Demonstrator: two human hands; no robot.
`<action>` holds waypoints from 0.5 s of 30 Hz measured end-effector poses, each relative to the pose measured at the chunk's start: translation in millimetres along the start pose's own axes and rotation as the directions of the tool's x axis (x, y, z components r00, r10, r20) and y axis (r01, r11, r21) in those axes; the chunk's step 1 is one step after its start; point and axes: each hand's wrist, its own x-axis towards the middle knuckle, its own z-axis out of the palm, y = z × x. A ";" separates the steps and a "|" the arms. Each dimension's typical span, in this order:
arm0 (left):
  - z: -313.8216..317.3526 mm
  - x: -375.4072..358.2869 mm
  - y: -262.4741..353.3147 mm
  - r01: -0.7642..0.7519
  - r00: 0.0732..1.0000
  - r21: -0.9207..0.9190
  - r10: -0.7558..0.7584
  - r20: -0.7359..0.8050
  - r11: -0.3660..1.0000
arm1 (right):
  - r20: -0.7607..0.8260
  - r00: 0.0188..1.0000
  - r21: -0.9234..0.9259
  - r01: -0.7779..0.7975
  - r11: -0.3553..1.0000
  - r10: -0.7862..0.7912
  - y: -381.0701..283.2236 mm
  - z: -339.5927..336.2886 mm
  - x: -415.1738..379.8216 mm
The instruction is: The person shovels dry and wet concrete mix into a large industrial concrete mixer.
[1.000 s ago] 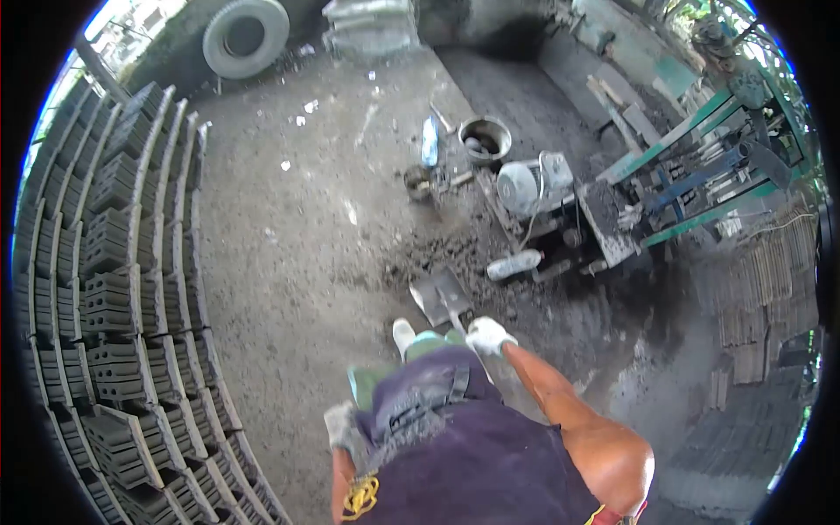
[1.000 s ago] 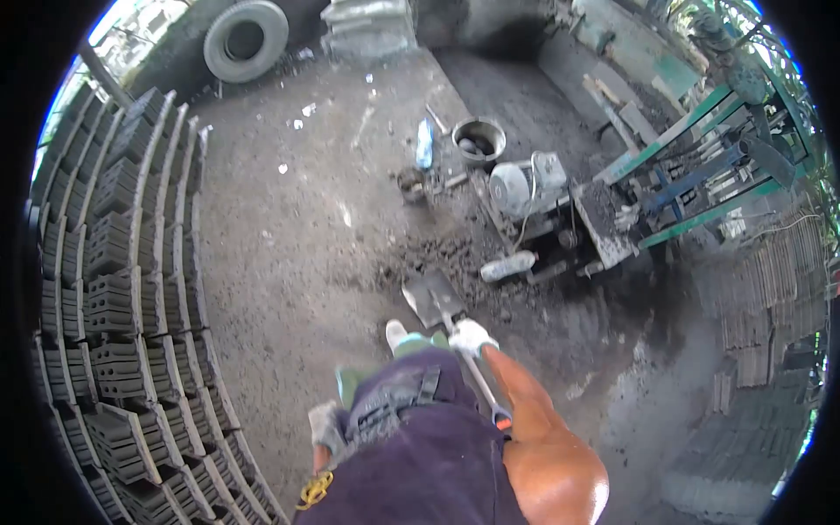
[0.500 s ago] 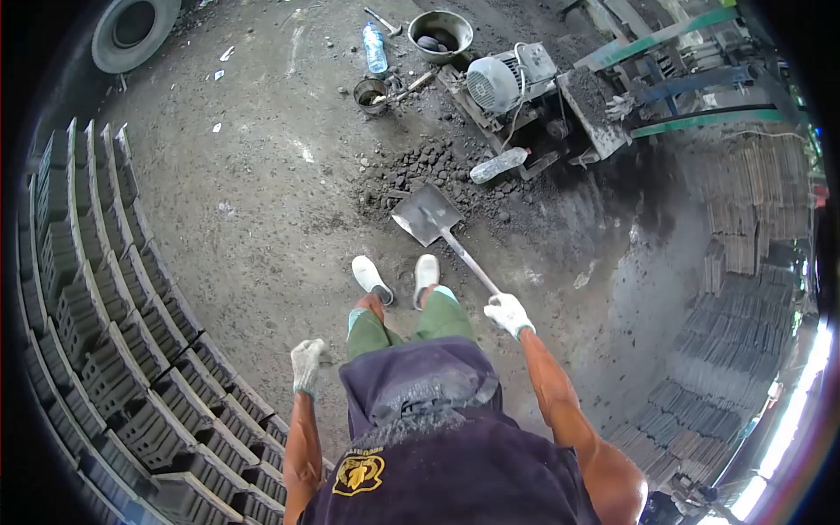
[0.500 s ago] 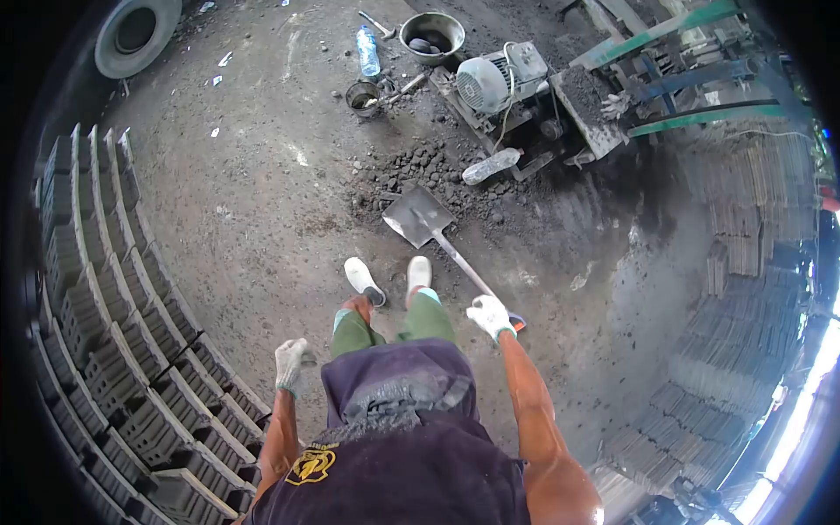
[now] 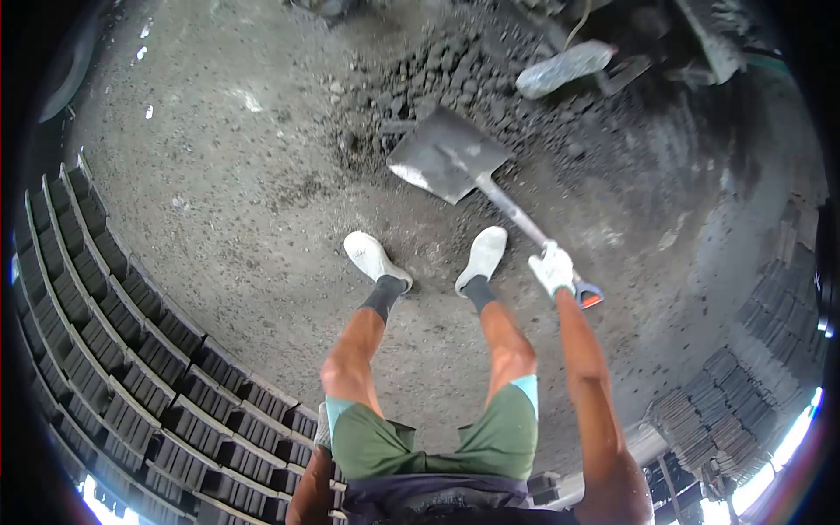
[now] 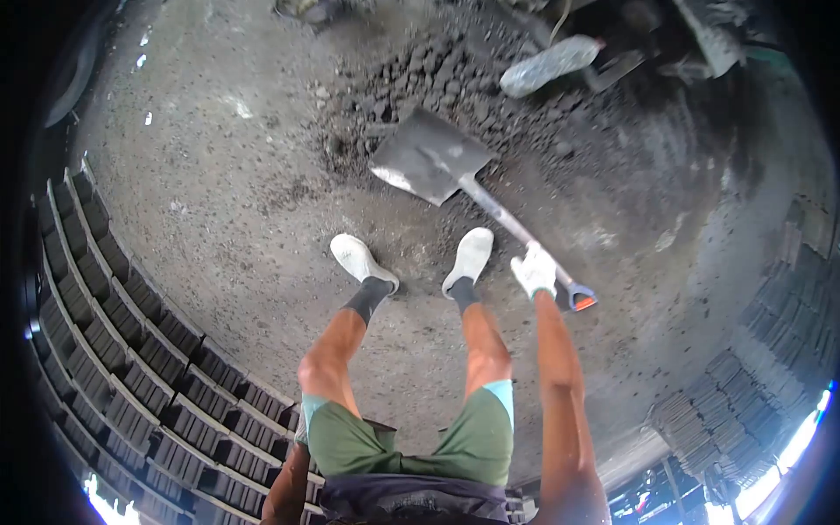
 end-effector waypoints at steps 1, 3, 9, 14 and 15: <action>0.1 10.3 -6.0 0.012 1.000 0.039 -0.011 -0.010 0.999 | 0.014 1.000 -0.095 -0.027 0.995 0.028 -2.8 10.8 20.1; 0.9 30.3 -9.8 0.029 0.999 0.110 -0.027 -0.020 0.994 | 0.065 0.997 -0.207 -0.021 0.978 0.035 1.7 40.2 55.9; -5.1 104.8 11.4 -0.062 0.997 0.176 0.069 -0.032 0.982 | 0.120 0.988 -0.279 -0.064 0.958 0.100 26.6 103.2 118.6; 24.5 131.9 140.6 -0.432 0.898 0.586 0.388 0.208 0.685 | 0.063 0.997 -0.176 0.061 0.982 -0.051 22.8 71.0 103.7; 27.6 136.2 156.5 -0.346 0.934 0.552 0.333 0.128 0.758 | -0.015 0.999 -0.105 0.043 0.994 -0.044 9.1 49.4 83.3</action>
